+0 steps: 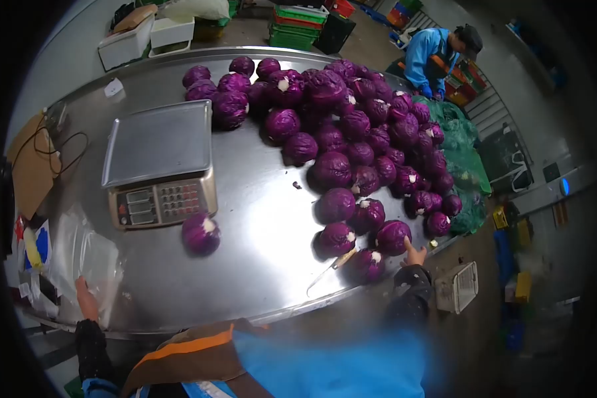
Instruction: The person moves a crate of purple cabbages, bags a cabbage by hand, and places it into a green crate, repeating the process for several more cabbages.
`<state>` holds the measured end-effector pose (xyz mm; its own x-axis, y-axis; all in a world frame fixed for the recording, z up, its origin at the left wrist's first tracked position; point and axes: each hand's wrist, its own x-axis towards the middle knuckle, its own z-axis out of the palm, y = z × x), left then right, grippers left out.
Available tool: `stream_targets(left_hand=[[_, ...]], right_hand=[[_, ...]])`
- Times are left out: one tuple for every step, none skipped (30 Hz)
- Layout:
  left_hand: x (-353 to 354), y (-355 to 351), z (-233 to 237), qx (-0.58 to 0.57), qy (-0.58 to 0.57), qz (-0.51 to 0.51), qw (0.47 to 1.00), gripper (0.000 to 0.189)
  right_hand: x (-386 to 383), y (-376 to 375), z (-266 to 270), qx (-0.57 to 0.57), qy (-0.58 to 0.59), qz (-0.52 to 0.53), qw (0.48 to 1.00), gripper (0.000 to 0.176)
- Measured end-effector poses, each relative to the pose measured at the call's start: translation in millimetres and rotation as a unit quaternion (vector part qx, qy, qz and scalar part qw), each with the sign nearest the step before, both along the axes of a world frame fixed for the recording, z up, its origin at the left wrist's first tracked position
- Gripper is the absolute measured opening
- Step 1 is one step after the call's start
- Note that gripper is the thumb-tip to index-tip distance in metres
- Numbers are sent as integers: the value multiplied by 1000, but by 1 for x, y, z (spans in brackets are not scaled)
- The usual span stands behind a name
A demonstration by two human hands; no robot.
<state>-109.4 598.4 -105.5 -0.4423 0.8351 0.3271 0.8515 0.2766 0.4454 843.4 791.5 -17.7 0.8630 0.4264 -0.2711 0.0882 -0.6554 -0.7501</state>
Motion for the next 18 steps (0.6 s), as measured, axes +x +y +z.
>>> stream_targets(left_hand=[[4,0,16,-69,64,-4,996,23],[9,-1,27,-139,128,-6,982,29],[10,-7,29,-150,128,-3,980,29],[7,-13,30,-171,135,10,976,32],[7,-19,31,-191,143,22,971,35],[6,-24,33,-199,146,22,969,35],[7,-27,36,-224,192,29,955,34],[11,-26,42,-248,236,37,939,33],[15,-24,49,-250,236,39,938,33],[27,-13,62,-267,257,28,928,26],[34,-7,71,-286,277,23,917,20],[28,-10,70,-342,262,-17,902,15],[19,-16,70,-397,246,-48,883,12],[22,-17,70,-444,252,-14,860,10],[24,-13,69,-492,257,22,831,9],[40,-6,83,-490,273,46,826,13],[62,5,105,-390,270,10,880,18],[84,16,127,-291,268,-35,917,27]], right_hand=[[11,11,-10,9,-30,-10,999,102],[13,20,-11,-11,-83,49,995,106],[30,29,-28,-21,-82,55,995,106],[37,38,-40,12,-36,100,994,104],[44,44,-50,46,12,141,989,102],[54,37,-56,65,38,136,988,99],[58,30,-62,59,41,134,988,99],[63,17,-67,115,84,120,983,92],[67,7,-70,173,124,108,971,86],[59,-2,-70,234,288,96,923,78],[35,-13,-55,283,446,84,845,70],[19,-26,-31,274,453,102,842,70],[1,-38,-4,328,432,76,837,74],[-11,-44,8,352,418,105,831,75],[-24,-50,21,367,411,137,823,75],[-39,-59,31,378,410,168,813,76],[-60,-62,38,382,418,199,799,76],[-85,-64,41,383,432,231,783,77]])
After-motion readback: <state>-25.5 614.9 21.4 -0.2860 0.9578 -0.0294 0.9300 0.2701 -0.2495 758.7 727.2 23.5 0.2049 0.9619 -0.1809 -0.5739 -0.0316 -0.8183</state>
